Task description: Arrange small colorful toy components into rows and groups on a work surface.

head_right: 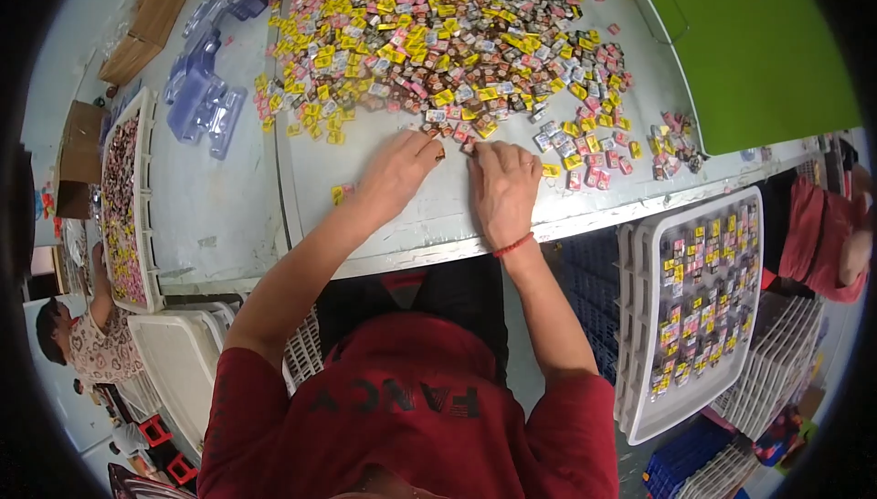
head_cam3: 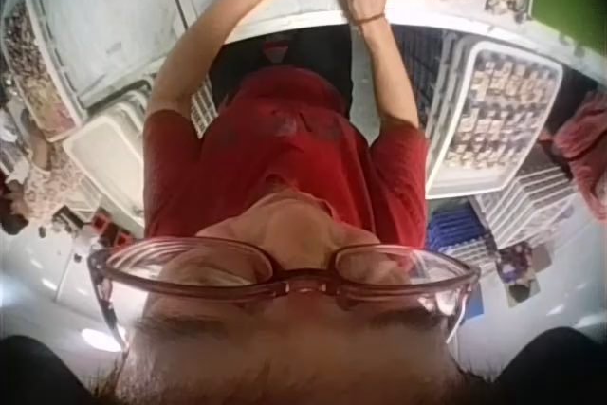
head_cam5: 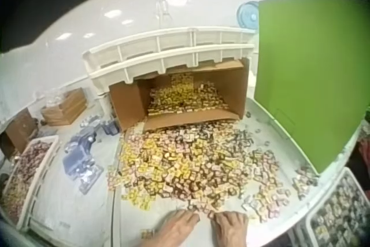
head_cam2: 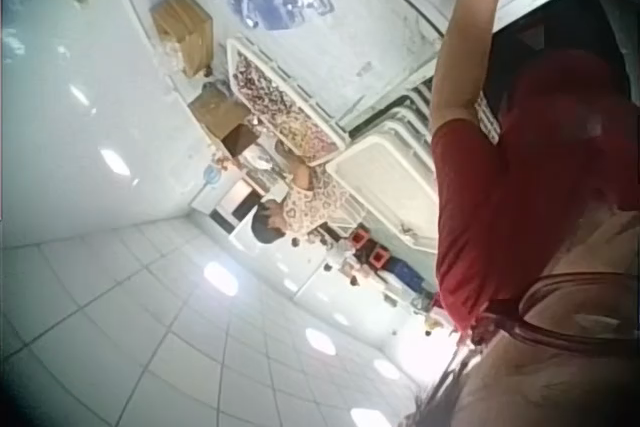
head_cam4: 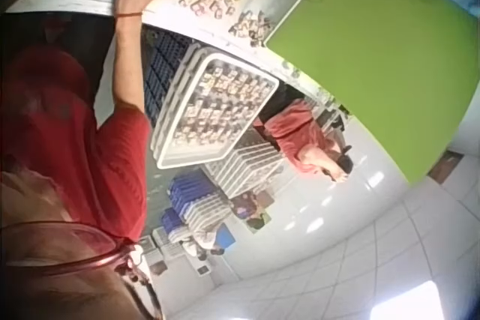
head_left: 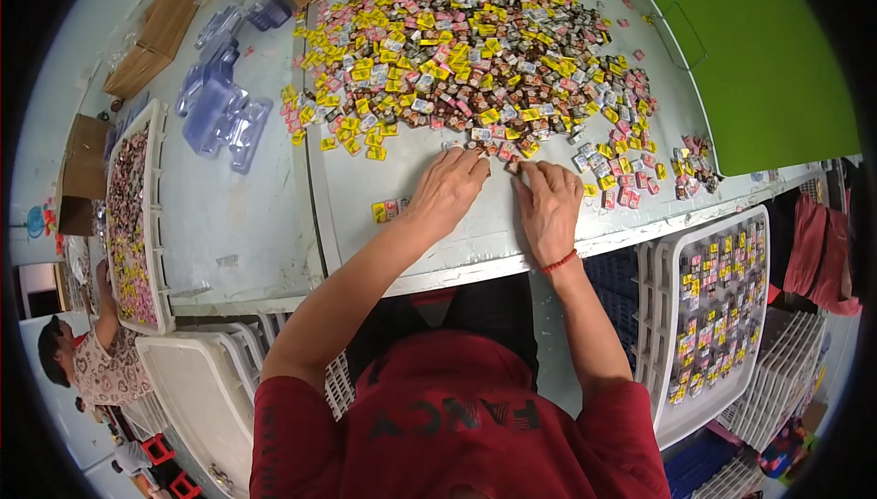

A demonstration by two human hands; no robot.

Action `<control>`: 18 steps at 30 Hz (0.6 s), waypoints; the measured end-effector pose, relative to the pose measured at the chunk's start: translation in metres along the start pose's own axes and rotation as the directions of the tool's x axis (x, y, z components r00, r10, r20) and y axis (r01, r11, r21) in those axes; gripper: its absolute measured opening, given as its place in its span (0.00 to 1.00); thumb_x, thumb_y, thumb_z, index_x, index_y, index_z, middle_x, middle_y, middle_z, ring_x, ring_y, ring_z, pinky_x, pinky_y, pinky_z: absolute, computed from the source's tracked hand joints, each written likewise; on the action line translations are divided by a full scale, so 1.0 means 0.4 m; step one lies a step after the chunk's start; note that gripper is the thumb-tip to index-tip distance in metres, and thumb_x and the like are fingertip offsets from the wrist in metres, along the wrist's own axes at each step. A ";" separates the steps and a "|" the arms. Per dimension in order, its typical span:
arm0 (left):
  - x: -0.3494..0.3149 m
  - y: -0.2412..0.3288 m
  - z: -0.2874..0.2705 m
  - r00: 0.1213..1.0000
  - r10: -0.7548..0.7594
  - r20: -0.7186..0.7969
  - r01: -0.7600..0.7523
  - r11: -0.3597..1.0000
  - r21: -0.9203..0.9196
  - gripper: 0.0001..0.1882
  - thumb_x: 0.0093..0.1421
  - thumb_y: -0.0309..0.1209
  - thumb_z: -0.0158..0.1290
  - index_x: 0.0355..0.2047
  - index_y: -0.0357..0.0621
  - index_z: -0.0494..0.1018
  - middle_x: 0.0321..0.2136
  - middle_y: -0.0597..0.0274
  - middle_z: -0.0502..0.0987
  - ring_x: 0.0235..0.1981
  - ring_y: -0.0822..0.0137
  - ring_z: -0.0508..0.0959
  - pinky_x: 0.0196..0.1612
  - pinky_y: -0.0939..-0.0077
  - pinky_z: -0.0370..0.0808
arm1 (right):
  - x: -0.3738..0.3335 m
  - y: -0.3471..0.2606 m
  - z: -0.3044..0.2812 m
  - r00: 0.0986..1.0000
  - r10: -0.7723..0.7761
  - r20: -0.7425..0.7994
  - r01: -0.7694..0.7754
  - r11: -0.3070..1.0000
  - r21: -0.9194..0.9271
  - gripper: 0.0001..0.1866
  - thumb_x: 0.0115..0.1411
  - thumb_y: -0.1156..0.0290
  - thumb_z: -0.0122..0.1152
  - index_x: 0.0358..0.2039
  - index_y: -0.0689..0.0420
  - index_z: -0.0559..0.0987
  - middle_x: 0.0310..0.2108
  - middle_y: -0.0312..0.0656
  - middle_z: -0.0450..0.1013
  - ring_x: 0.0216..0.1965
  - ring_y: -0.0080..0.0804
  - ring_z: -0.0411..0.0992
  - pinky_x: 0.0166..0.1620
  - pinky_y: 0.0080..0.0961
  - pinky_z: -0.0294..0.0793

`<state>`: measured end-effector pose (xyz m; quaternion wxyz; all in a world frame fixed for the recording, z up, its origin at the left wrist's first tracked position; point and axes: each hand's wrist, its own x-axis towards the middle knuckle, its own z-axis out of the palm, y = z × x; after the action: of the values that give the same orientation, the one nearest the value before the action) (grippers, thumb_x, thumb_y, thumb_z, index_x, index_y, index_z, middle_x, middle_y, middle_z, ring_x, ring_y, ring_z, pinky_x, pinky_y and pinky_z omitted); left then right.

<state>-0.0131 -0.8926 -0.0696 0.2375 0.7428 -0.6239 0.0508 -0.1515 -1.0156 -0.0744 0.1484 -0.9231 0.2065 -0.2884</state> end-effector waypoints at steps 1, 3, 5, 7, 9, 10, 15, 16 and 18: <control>-0.006 0.007 0.002 1.000 -0.025 0.001 0.025 1.000 0.008 0.10 0.51 0.22 0.50 0.36 0.36 0.72 0.30 0.55 0.71 0.37 0.57 0.73 0.40 0.63 0.72 | -0.009 0.000 -0.005 1.000 0.008 -0.002 -0.008 1.000 -0.004 0.14 0.51 0.75 0.65 0.41 0.57 0.79 0.39 0.42 0.73 0.42 0.40 0.69 0.49 0.35 0.63; -0.008 0.023 0.006 0.999 -0.046 0.003 0.046 0.999 0.014 0.10 0.51 0.22 0.50 0.35 0.36 0.72 0.30 0.54 0.71 0.36 0.57 0.73 0.39 0.63 0.72 | -0.021 -0.003 -0.019 0.998 -0.036 0.048 0.034 0.999 0.036 0.12 0.50 0.75 0.65 0.38 0.58 0.79 0.38 0.41 0.73 0.41 0.39 0.69 0.48 0.35 0.63; 0.003 0.035 0.006 0.991 -0.131 0.017 0.131 0.991 0.026 0.11 0.52 0.24 0.53 0.37 0.36 0.73 0.29 0.54 0.72 0.36 0.56 0.73 0.40 0.63 0.72 | -0.018 0.000 -0.024 0.999 -0.039 0.032 0.037 0.997 0.066 0.11 0.50 0.76 0.65 0.36 0.58 0.79 0.37 0.41 0.73 0.41 0.39 0.69 0.47 0.35 0.63; 0.015 0.031 0.013 0.990 -0.134 0.036 0.133 0.991 0.015 0.13 0.52 0.27 0.56 0.39 0.38 0.73 0.29 0.54 0.72 0.35 0.56 0.73 0.38 0.63 0.71 | -0.013 0.019 -0.027 1.000 -0.013 -0.002 0.013 0.995 0.097 0.11 0.50 0.77 0.65 0.37 0.58 0.79 0.37 0.41 0.73 0.40 0.40 0.69 0.47 0.36 0.63; 0.018 0.026 0.017 0.989 -0.135 0.056 0.135 0.991 0.005 0.15 0.52 0.29 0.59 0.40 0.39 0.74 0.29 0.55 0.72 0.34 0.55 0.73 0.36 0.63 0.71 | 0.007 0.051 -0.035 0.999 -0.008 -0.034 0.010 0.997 0.071 0.09 0.51 0.77 0.62 0.35 0.57 0.78 0.35 0.40 0.73 0.39 0.40 0.68 0.47 0.38 0.62; 0.012 0.023 0.015 0.988 -0.147 0.049 0.150 0.986 -0.067 0.16 0.51 0.28 0.59 0.41 0.39 0.74 0.29 0.55 0.72 0.35 0.54 0.72 0.37 0.62 0.71 | 0.016 0.070 -0.037 0.999 0.011 -0.043 -0.010 1.000 0.028 0.10 0.51 0.77 0.62 0.35 0.57 0.78 0.35 0.40 0.73 0.40 0.40 0.69 0.48 0.38 0.63; 0.009 0.015 0.000 0.977 -0.190 0.100 0.202 0.971 -0.129 0.15 0.50 0.26 0.59 0.39 0.35 0.74 0.34 0.55 0.73 0.39 0.55 0.73 0.44 0.64 0.73 | 0.065 0.107 -0.036 0.995 0.052 -0.082 -0.059 0.994 -0.089 0.11 0.50 0.77 0.64 0.37 0.57 0.79 0.37 0.42 0.75 0.41 0.42 0.70 0.50 0.39 0.65; 0.010 0.021 0.000 0.980 -0.187 0.069 0.194 0.973 -0.128 0.14 0.51 0.25 0.58 0.39 0.36 0.74 0.36 0.54 0.72 0.41 0.55 0.73 0.44 0.64 0.73 | 0.073 0.113 -0.031 0.997 0.070 -0.045 -0.074 0.992 -0.101 0.14 0.52 0.75 0.63 0.41 0.58 0.78 0.40 0.44 0.74 0.44 0.43 0.69 0.51 0.40 0.64; 0.011 0.028 0.000 0.983 -0.178 0.039 0.182 0.975 -0.129 0.14 0.51 0.25 0.58 0.39 0.36 0.73 0.38 0.54 0.72 0.42 0.55 0.73 0.44 0.64 0.73 | 0.089 0.121 -0.013 0.997 0.041 -0.062 -0.051 0.985 -0.166 0.15 0.53 0.74 0.61 0.43 0.59 0.77 0.42 0.45 0.73 0.46 0.44 0.68 0.52 0.41 0.63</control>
<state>-0.0229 -0.8979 -0.0645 0.2813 0.7796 -0.5592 -0.0222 -0.1424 -1.0751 -0.0727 0.0707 -0.9184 0.2557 -0.2934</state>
